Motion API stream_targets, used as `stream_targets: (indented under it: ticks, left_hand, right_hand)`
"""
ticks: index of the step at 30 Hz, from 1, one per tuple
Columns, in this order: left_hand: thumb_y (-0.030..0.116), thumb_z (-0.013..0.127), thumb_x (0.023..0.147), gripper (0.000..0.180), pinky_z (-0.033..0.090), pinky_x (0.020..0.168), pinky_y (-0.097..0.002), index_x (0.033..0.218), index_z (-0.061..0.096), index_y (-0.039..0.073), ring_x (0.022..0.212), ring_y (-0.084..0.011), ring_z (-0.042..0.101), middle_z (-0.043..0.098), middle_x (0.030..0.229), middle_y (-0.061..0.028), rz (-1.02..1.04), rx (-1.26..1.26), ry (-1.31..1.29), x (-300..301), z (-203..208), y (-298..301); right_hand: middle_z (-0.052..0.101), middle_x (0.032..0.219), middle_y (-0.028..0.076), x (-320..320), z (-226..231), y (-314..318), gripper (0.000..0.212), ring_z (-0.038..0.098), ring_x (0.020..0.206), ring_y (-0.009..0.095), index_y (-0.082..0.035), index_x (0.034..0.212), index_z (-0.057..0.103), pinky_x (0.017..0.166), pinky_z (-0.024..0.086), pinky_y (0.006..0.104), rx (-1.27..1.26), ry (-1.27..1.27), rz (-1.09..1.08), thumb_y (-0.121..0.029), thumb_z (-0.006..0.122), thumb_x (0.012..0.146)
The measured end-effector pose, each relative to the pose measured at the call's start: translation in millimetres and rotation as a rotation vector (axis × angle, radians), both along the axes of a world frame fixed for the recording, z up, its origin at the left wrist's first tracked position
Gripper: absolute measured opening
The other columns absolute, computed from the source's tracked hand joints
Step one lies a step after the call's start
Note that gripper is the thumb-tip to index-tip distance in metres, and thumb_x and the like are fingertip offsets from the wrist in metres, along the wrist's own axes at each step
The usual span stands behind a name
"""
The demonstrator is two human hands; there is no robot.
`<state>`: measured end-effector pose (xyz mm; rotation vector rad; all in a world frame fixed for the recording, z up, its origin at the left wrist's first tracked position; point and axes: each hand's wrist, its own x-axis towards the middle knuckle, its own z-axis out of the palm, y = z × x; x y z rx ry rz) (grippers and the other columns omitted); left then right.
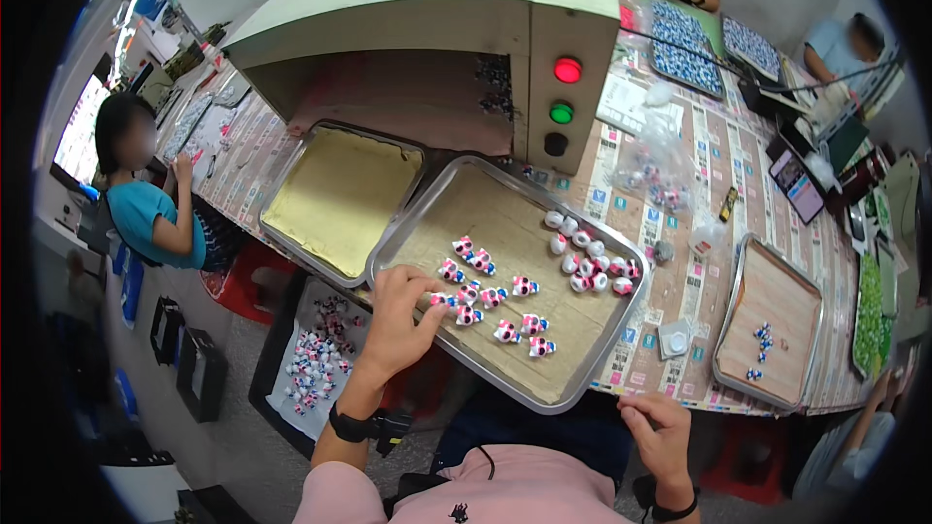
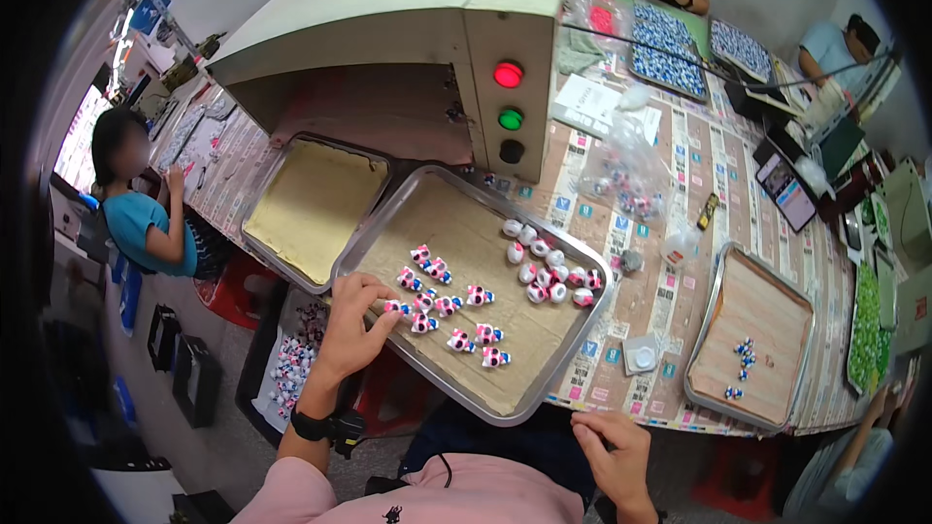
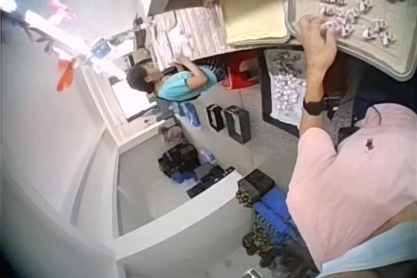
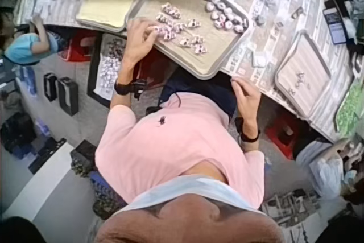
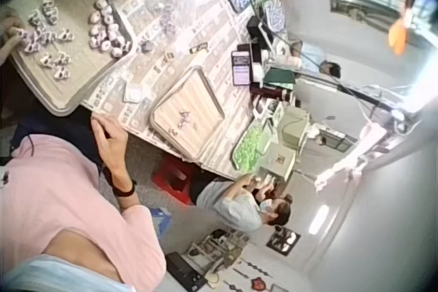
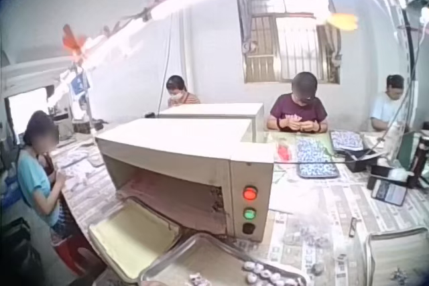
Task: The person assembles small decorative items by inserting blue and white beads into white plastic shells. They load a tray of beads into a machine, then repeatedly pick up a shell, insert a bead, and place the assembled item on a tray.
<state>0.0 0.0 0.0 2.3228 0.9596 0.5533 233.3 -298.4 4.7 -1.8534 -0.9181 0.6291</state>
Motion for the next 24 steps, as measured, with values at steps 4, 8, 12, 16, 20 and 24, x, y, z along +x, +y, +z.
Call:
stream_targets:
  ticks: [4,8,12,16,20,24]
  left_hand:
    - [0.013,0.072,0.079,0.025,0.036,0.097,-0.0418,0.103,0.068,0.007,0.109,-0.0304,0.047,0.054,0.107,-0.0105,-0.01,0.059,0.118,-10.4,-4.7,13.9]
    - [0.013,0.071,0.079,0.03,0.038,0.097,-0.0421,0.108,0.066,0.006,0.109,-0.0316,0.047,0.054,0.109,-0.012,-0.085,0.07,0.065,-13.9,8.9,43.8]
    - [0.021,0.07,0.082,0.041,0.039,0.099,-0.0437,0.118,0.061,0.005,0.111,-0.0341,0.048,0.055,0.113,-0.0149,-0.254,0.216,0.019,9.8,26.8,114.7]
    - [0.039,0.073,0.08,0.074,0.033,0.112,-0.043,0.14,0.047,0.003,0.131,-0.0398,0.039,0.048,0.136,-0.0234,-0.451,0.122,0.331,60.1,47.5,215.4]
    - [0.054,0.077,0.072,0.091,0.035,0.113,-0.0413,0.138,0.047,0.001,0.139,-0.0352,0.037,0.039,0.149,-0.0241,-0.539,0.438,0.403,130.8,17.0,282.6]
    - [0.047,0.063,0.086,0.054,0.045,0.09,-0.0348,0.119,0.057,0.005,0.106,-0.0244,0.054,0.057,0.115,-0.0136,-0.733,-0.463,-0.042,196.6,1.0,281.9]
  right_hand:
    - [0.072,0.086,0.01,-12.1,-3.2,5.7,0.012,0.067,0.078,0.017,0.002,0.095,0.075,0.072,0.051,0.0262,-0.009,0.019,-0.004,-0.001,0.07,0.084]
    - [0.073,0.087,0.011,-23.1,1.4,14.3,0.012,0.068,0.078,0.017,0.001,0.095,0.075,0.071,0.053,0.0264,-0.051,0.114,-0.057,-0.002,0.072,0.084]
    - [0.073,0.095,0.013,-26.4,27.5,26.3,0.014,0.068,0.086,0.019,0.004,0.101,0.071,0.079,0.052,0.0287,-0.093,-0.043,0.053,-0.003,0.067,0.089]
    - [0.073,0.094,0.012,-30.4,33.4,32.6,0.014,0.066,0.086,0.017,0.005,0.1,0.071,0.079,0.052,0.0278,-0.166,0.002,0.019,-0.003,0.068,0.089]
    - [0.072,0.094,0.011,-32.0,32.4,38.7,0.014,0.066,0.086,0.016,0.006,0.101,0.071,0.079,0.051,0.0273,-0.155,0.038,-0.035,-0.003,0.068,0.089]
    - [0.072,0.094,0.011,-27.9,35.2,42.9,0.015,0.065,0.085,0.016,0.006,0.101,0.07,0.078,0.052,0.0276,-0.199,0.064,-0.122,-0.004,0.069,0.089]
